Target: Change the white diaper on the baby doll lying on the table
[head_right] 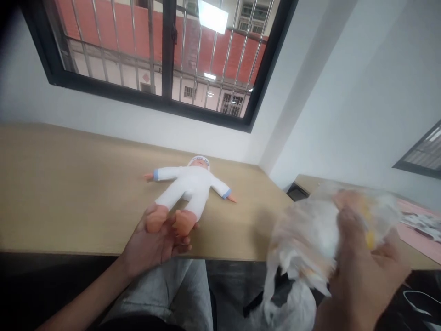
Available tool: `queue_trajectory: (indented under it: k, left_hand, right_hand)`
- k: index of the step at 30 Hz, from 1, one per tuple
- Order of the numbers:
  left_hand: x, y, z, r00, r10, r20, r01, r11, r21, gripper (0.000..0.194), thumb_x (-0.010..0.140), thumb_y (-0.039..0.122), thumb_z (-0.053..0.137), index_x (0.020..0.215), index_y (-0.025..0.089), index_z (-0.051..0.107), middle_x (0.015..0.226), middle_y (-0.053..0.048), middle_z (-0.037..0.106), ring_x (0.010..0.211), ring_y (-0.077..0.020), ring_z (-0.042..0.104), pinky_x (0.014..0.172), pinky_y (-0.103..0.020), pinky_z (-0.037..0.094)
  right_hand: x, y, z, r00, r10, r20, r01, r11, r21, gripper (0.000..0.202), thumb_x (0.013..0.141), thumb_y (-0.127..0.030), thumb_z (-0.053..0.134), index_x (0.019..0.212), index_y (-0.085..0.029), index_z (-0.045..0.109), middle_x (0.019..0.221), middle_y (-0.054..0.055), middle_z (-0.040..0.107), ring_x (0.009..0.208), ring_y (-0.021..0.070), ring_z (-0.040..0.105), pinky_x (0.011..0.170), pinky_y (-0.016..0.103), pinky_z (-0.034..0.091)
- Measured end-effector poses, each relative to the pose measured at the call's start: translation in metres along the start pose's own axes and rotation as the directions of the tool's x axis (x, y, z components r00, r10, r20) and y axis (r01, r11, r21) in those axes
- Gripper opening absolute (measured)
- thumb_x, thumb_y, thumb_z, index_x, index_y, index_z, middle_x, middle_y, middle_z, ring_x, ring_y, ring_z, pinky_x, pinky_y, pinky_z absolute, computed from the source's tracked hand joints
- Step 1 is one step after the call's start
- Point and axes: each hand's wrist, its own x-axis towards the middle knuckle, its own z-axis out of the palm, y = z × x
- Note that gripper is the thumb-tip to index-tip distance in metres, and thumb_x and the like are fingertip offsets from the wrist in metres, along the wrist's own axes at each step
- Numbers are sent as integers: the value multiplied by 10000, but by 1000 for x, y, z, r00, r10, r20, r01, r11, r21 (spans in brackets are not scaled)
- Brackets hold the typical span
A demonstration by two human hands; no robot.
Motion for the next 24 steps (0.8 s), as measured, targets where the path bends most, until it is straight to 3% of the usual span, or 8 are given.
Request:
queue_trajectory:
  k: [2,4,5,7,9,10,14,24]
  left_hand:
    - [4,9,9,1000,9,10,-9,999,35,627,789,668,332,1152,178,481,1092,-104,567,833,-215,589,876,-414,387]
    - [8,19,17,1000,11,27,-13,997,71,665,783,680,315,1215,190,437,1086,-105,568,823,-213,583,857,-415,389]
    - [11,24,20,999,12,38,-16,996,85,683,779,688,308,1239,195,417,1081,-104,567,818,-208,581,849,-413,390]
    - [17,34,27,998,13,60,-19,995,101,704,777,695,298,1271,202,385,1082,-102,560,818,-198,578,838,-396,393]
    - [23,43,32,996,8,92,-17,995,102,710,777,693,306,1287,203,365,1096,-108,550,835,-199,578,831,-381,397]
    - [26,48,35,993,1,115,-13,995,97,707,776,686,321,1287,199,362,1104,-115,546,847,-206,578,829,-380,399]
    - [38,64,44,980,-14,196,-2,997,77,645,786,609,393,1269,182,370,1140,-146,529,870,-239,582,822,-401,409]
    - [58,87,62,973,-15,230,4,999,47,565,800,562,404,1221,185,409,1174,-142,526,1076,-323,528,838,-470,419]
  right_hand:
    - [-5,-5,23,979,-186,83,197,967,-159,511,805,-506,513,1235,-231,510,1248,107,537,1103,315,526,819,414,450]
    - [-22,7,50,946,-124,300,251,865,-435,471,851,-516,415,1117,-174,598,1033,156,633,940,333,589,752,444,442]
    - [-34,19,64,892,-73,446,308,820,-482,444,877,-478,379,1106,-174,608,1001,157,643,922,320,596,745,429,442]
    - [-63,45,91,726,-28,687,491,721,-489,379,902,-350,349,1140,-193,598,1064,160,625,909,284,606,740,396,447]
    - [-94,67,113,617,65,785,592,618,-517,371,894,-263,354,1188,-233,578,1186,163,565,978,290,588,776,416,441]
    - [-108,74,122,582,133,803,617,571,-542,377,890,-265,366,1215,-257,559,1236,162,532,1028,323,561,792,459,430]
    - [-138,81,135,576,248,779,622,484,-615,436,899,-255,351,1318,-339,436,1356,131,427,1212,409,395,910,597,298]
    - [-141,65,122,350,280,894,595,670,-443,498,884,-202,363,1343,-396,370,1447,16,310,1324,409,196,1004,629,164]
